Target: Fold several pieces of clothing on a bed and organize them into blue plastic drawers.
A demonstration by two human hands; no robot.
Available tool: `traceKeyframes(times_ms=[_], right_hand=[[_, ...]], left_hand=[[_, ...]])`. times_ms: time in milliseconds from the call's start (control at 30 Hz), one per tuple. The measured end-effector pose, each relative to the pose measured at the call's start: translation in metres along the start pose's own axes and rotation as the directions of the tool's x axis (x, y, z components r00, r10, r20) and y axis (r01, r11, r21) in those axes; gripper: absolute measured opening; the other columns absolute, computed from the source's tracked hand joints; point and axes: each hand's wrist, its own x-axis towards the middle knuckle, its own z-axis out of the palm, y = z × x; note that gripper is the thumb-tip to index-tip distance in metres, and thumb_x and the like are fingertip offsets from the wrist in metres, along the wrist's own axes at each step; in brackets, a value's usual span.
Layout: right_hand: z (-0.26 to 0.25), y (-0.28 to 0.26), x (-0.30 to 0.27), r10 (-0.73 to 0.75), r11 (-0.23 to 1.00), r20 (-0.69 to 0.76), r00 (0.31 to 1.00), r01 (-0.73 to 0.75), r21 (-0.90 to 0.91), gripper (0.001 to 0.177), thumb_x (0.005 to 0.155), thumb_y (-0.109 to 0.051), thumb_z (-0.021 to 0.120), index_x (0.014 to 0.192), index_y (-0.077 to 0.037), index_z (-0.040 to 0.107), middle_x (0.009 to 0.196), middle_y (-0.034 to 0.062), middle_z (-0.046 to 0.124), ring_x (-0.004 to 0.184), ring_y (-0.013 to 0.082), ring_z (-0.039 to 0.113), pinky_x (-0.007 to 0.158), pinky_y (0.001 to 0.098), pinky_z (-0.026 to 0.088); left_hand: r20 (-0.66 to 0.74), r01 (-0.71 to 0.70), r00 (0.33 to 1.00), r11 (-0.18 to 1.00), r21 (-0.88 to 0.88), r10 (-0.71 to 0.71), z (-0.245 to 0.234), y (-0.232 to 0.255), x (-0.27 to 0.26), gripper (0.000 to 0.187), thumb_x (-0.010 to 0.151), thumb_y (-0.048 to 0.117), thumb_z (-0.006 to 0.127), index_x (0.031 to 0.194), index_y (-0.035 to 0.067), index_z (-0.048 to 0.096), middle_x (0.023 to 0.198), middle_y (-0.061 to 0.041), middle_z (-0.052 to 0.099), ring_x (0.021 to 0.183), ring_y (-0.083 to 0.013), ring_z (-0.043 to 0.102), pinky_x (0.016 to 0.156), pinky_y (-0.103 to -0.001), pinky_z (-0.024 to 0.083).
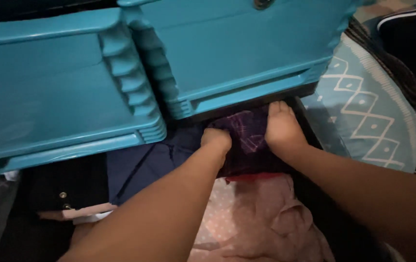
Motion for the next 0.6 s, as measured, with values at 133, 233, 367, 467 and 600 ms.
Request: traceKeyframes(times_ms=[133,233,367,467,600], right_hand=[[-0.041,-0.043,-0.022,-0.006,0.998,-0.013,1.000,0.007,0.068,0.045,0.089,-0.001,0.052,0.130,0.015,0.050,0.129,0.0379,0.052,0.117,0.0532,0.051,0.105,0.0511,0.043],[-0.062,-0.086,-0.043,-0.037,0.995,0.021,0.999,0.036,0.088,0.071,0.090,-0.023,0.066,0.152,0.001,0.040,0.156,0.0307,0.038,0.141,0.0524,0.039,0.118,0.0573,0.035],[-0.055,-0.107,-0.039,0.048,0.994,0.321,0.946,-0.013,-0.112,0.078,0.082,-0.061,0.062,0.155,-0.044,0.040,0.168,0.0104,0.020,0.146,0.0539,0.016,0.105,0.0785,0.017],[-0.036,-0.103,-0.025,0.098,0.980,0.446,0.890,-0.008,-0.198,0.087,0.078,-0.076,0.053,0.158,-0.052,0.028,0.171,0.0055,0.008,0.149,0.0557,0.003,0.102,0.0827,0.009],[-0.021,-0.105,-0.006,0.271,0.946,0.650,0.710,-0.072,-0.316,0.090,0.080,-0.082,0.047,0.160,-0.054,0.015,0.172,0.0040,-0.004,0.148,0.0517,-0.012,0.105,0.0801,-0.001]], left_hand=[[0.094,-0.032,0.994,0.973,-0.227,0.054,-0.042,0.006,-0.058,0.047,0.087,0.034,0.075,0.121,0.003,0.069,0.127,-0.020,0.071,0.115,-0.0368,0.069,0.094,-0.045,0.056],[0.017,-0.275,0.958,0.931,-0.241,0.287,-0.075,-0.002,-0.093,0.047,0.084,0.029,0.076,0.121,0.001,0.066,0.121,-0.023,0.071,0.112,-0.0400,0.069,0.094,-0.047,0.055],[-0.088,-0.546,0.819,0.816,0.189,0.567,-0.148,-0.012,-0.161,0.040,0.090,0.030,0.066,0.126,0.012,0.066,0.121,-0.014,0.072,0.116,-0.0372,0.067,0.098,-0.048,0.054],[-0.083,-0.437,0.795,0.663,0.609,0.600,-0.177,-0.029,-0.170,0.054,0.090,0.043,0.063,0.139,0.022,0.056,0.139,-0.008,0.060,0.133,-0.0390,0.050,0.103,-0.061,0.046],[0.042,-0.411,0.856,0.629,0.660,0.516,-0.186,-0.052,-0.147,0.072,0.091,0.060,0.054,0.158,0.040,0.035,0.164,-0.002,0.029,0.150,-0.0520,0.016,0.094,-0.075,0.038]])
